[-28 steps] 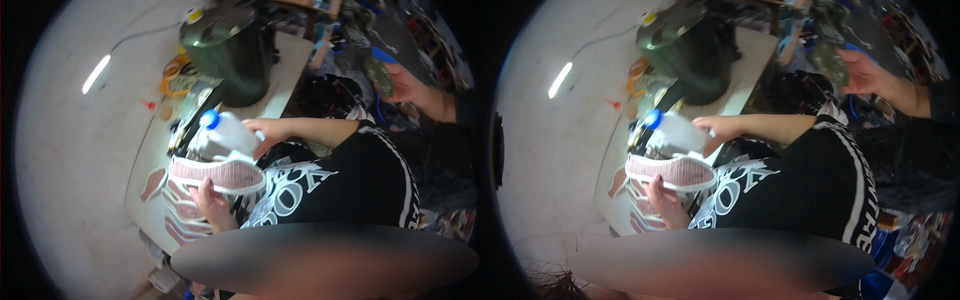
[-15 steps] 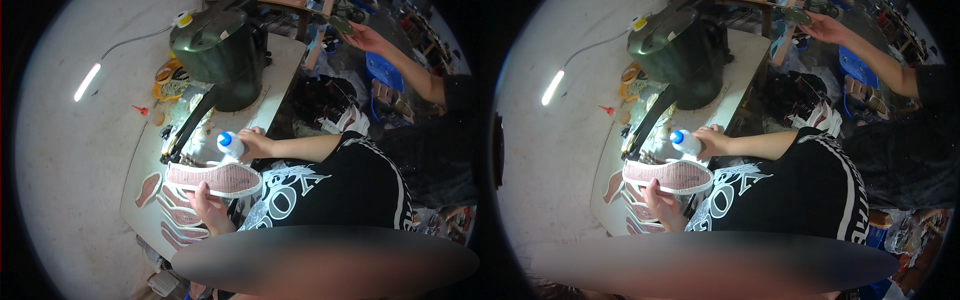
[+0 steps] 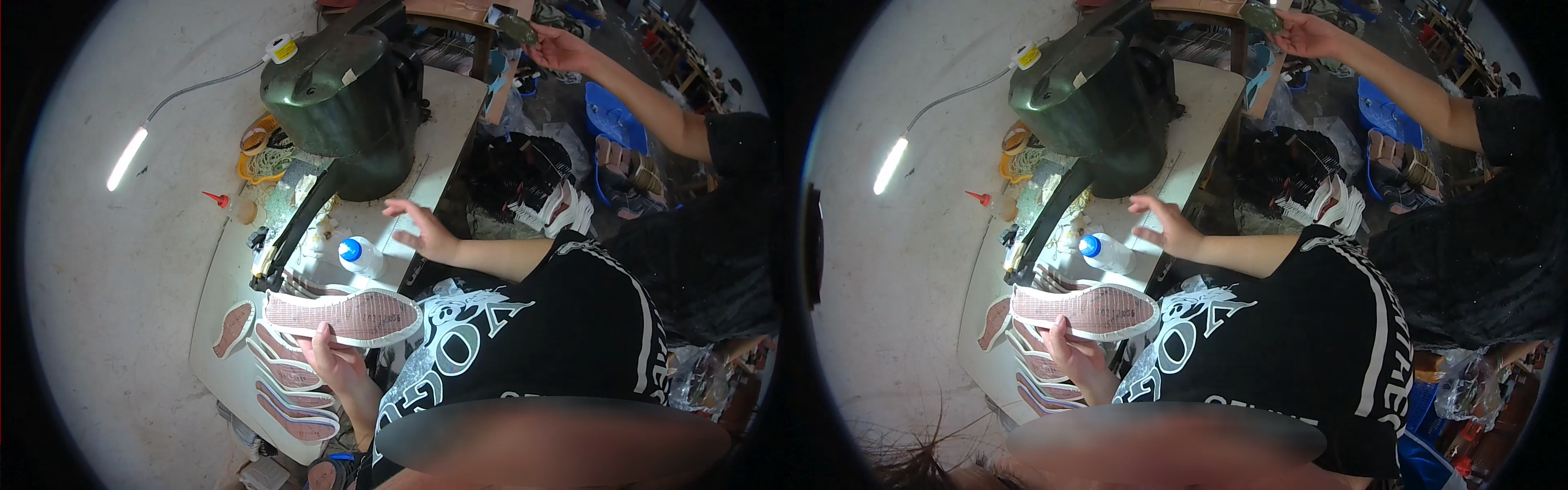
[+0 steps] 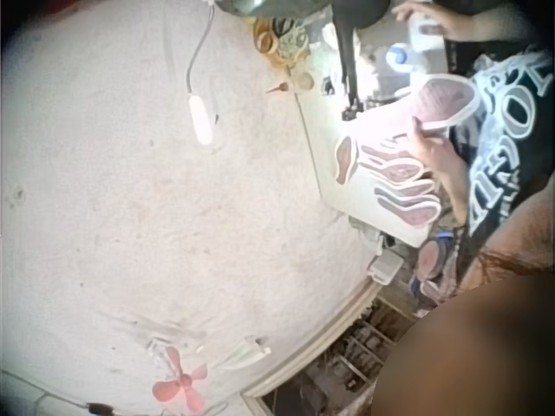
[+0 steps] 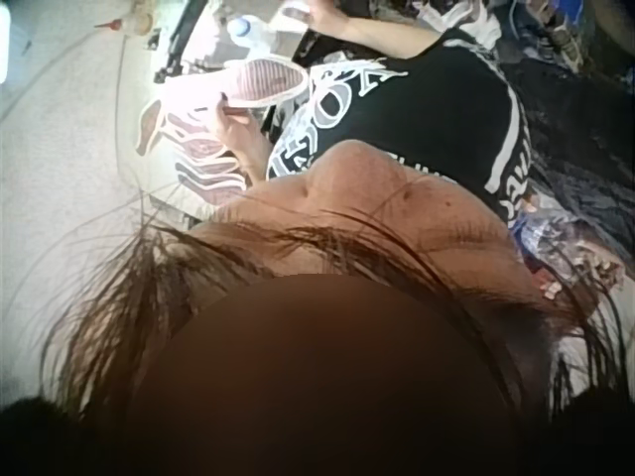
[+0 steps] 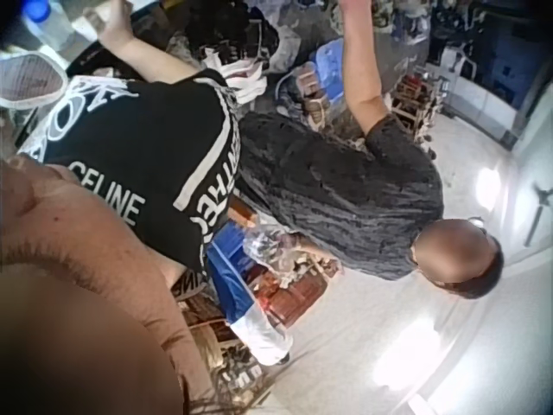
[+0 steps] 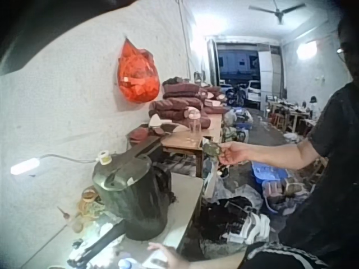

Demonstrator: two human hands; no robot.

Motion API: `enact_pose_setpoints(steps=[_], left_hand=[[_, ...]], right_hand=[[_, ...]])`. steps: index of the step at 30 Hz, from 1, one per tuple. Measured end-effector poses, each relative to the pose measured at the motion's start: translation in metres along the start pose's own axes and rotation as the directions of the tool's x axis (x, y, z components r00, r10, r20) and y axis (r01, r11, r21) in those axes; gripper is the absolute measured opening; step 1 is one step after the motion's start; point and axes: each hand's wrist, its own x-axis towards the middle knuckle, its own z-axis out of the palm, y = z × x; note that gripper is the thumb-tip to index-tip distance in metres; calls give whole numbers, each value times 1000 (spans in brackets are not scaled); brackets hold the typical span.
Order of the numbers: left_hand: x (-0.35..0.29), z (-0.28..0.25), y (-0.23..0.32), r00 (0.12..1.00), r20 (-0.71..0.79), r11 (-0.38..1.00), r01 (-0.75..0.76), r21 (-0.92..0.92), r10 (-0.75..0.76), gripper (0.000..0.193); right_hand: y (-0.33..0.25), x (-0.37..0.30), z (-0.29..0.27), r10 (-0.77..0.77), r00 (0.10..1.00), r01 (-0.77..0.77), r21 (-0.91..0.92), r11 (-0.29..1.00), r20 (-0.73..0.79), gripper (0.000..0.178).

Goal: Applying glue and attaching white lining to shoe insoles or uppers.

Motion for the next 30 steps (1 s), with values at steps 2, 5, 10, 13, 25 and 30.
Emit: enact_pose_setpoints(steps=[2,5,10,13,25,30], left_hand=[[1,-2,-1,1000,-15,1000,-9,-3,9,47],[0,-5,-2,1000,-23,1000,-11,-7,11,53],[0,-1,0,999,-37,1000,-3,-12,3,54],[6,-7,-4,1000,-1,1000,11,-8,-11,54],[9,6,-6,1000,0,998,29,50,-29,50],[6,2,-4,1000,-1,999,24,28,-24,50]], right_hand=[[-6,9,-14,94,982,-79,98,992,-162,48],[-10,39,-54,187,876,63,489,870,-445,60],[-54,76,-152,325,675,298,647,702,-663,64],[-56,50,-156,199,692,429,617,660,-694,63],[-78,23,-142,138,664,340,461,820,-735,42],[-76,24,-114,51,819,295,496,816,-571,36]])
